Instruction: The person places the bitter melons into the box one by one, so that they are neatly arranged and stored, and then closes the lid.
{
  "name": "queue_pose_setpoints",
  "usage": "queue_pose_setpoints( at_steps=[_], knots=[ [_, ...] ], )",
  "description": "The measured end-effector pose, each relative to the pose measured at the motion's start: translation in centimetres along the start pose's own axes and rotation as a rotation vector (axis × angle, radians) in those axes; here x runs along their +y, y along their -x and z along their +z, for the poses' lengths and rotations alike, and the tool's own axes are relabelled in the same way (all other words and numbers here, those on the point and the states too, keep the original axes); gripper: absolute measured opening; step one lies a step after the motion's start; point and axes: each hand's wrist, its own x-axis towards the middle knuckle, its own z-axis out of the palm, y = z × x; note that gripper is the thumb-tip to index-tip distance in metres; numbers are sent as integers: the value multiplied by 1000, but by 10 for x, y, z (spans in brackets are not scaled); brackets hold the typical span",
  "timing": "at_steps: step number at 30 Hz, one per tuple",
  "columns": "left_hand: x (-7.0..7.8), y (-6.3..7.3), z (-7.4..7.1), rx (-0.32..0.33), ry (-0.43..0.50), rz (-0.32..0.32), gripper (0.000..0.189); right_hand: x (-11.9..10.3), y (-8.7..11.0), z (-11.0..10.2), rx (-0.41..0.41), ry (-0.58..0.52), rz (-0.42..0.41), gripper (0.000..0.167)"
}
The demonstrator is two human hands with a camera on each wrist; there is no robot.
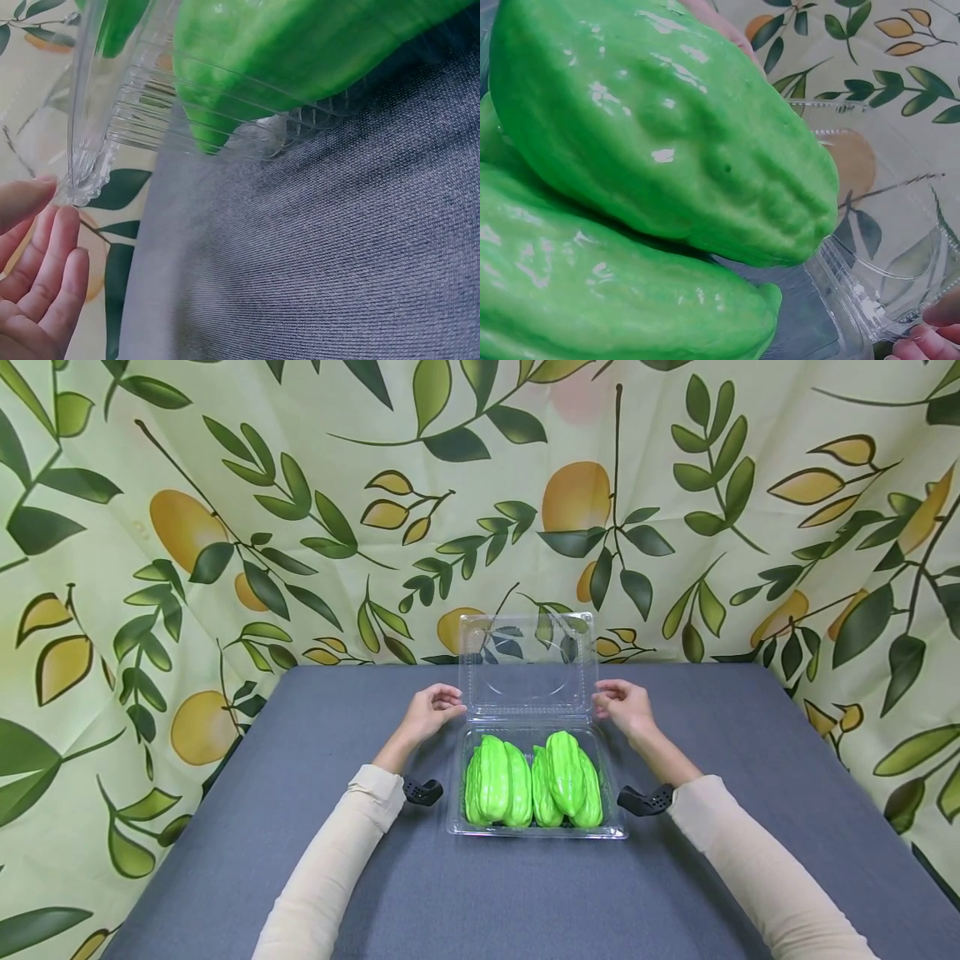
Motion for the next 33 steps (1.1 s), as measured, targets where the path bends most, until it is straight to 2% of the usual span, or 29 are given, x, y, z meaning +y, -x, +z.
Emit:
queue_pose_setpoints(
  at_steps=[7, 17, 25, 33],
  knots=[
    [2, 1, -1, 1, 0, 42, 28, -5, 1, 0, 55, -4, -55, 34],
    [6, 5, -3, -7, 6, 65, 24, -8, 1, 0, 123, -12, -114, 31],
    [10, 8, -2, 2, 0, 135, 24, -9, 3, 2, 159, -32, -156, 24],
    [16, 8, 1, 74, -30, 236, 36, -9, 5, 2, 176, -11, -181, 22]
  ],
)
